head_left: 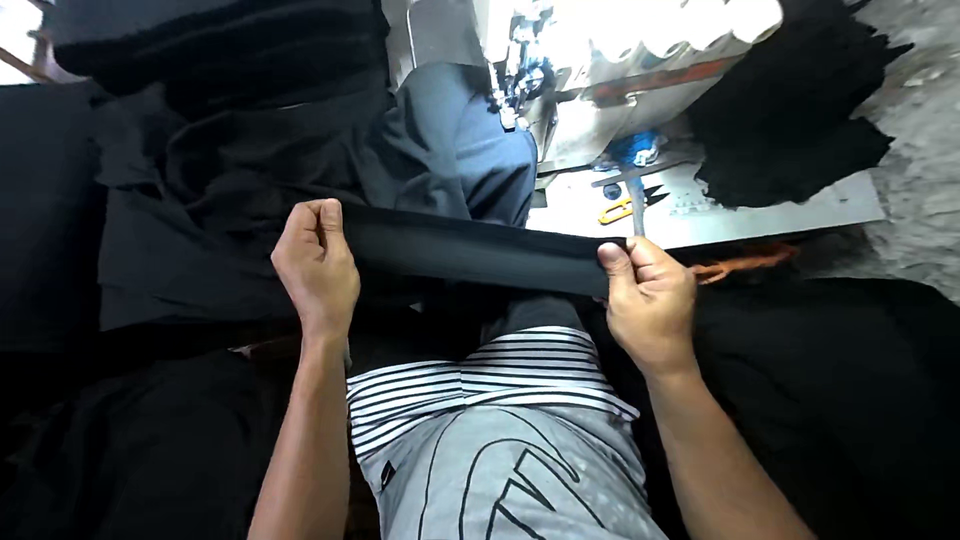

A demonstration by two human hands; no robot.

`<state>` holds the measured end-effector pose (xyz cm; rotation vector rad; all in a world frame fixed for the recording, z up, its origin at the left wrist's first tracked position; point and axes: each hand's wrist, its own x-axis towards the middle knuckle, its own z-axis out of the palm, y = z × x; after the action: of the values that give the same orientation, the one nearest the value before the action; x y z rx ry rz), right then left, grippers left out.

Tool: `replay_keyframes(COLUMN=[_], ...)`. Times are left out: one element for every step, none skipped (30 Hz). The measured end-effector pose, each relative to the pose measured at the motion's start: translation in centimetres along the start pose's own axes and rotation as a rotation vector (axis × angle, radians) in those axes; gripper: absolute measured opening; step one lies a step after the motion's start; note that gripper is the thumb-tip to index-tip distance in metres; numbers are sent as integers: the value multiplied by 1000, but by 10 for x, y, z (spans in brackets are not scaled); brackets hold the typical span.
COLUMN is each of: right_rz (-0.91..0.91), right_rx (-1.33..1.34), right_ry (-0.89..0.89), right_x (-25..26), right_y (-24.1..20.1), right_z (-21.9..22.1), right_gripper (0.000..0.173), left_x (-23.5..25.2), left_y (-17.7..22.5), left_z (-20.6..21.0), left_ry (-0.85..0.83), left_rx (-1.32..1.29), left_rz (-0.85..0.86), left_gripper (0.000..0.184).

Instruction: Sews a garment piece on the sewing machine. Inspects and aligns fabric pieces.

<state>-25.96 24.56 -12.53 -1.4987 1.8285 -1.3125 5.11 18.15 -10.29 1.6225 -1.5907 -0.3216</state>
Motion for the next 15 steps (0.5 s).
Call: replay_keyframes(right_rz=[-7, -2, 11, 26, 35, 25, -15, -90, -160, -199, -217, -226, -223, -207, -164], right_rx=[-18, 7, 39, 54, 39, -16, -104, -194, -257, -268, -228, -148, -6, 157, 270], right_ry=[-5, -26, -55, -78, -94, -108, -119, -129, -157, -216, -301, -389, -459, -502, -543], right_x=[-6, -11, -15, -18, -21, -25, -28, -31, -33, -35, -36, -36, -36, -34, -32], right_y=[-1, -1, 0, 3, 8, 14, 17, 19, 18, 12, 3, -9, -20, -25, -23], right_z=[-3, -6, -10, -14, -18, -21, -21, -21, -19, -17, -12, -5, 4, 15, 26], right_gripper=[23, 22, 22, 22, 24, 26, 28, 28, 27, 30, 43, 57, 58, 44, 26], left_x=[0, -1, -1, 2, 8, 15, 21, 24, 22, 15, 6, -5, -12, -13, -7], left_y=[5, 13, 19, 21, 20, 17, 18, 24, 34, 44, 55, 66, 76, 82, 85], left_z=[3, 6, 9, 8, 2, -4, -7, -7, -7, -5, 1, 9, 17, 23, 26], left_ry=[-33, -75, -111, -126, -134, -124, -119, -163, -267, -427, -586, -733, -836, -869, -852], left_rx=[20, 26, 38, 64, 91, 120, 133, 100, 36, -33, -109, -178, -234, -257, -237], left_rz=[37, 88, 141, 173, 172, 170, 193, 256, 354, 467, 579, 674, 743, 782, 779], left_gripper=[27, 26, 26, 27, 27, 26, 26, 25, 25, 24, 23, 23, 21, 20, 19])
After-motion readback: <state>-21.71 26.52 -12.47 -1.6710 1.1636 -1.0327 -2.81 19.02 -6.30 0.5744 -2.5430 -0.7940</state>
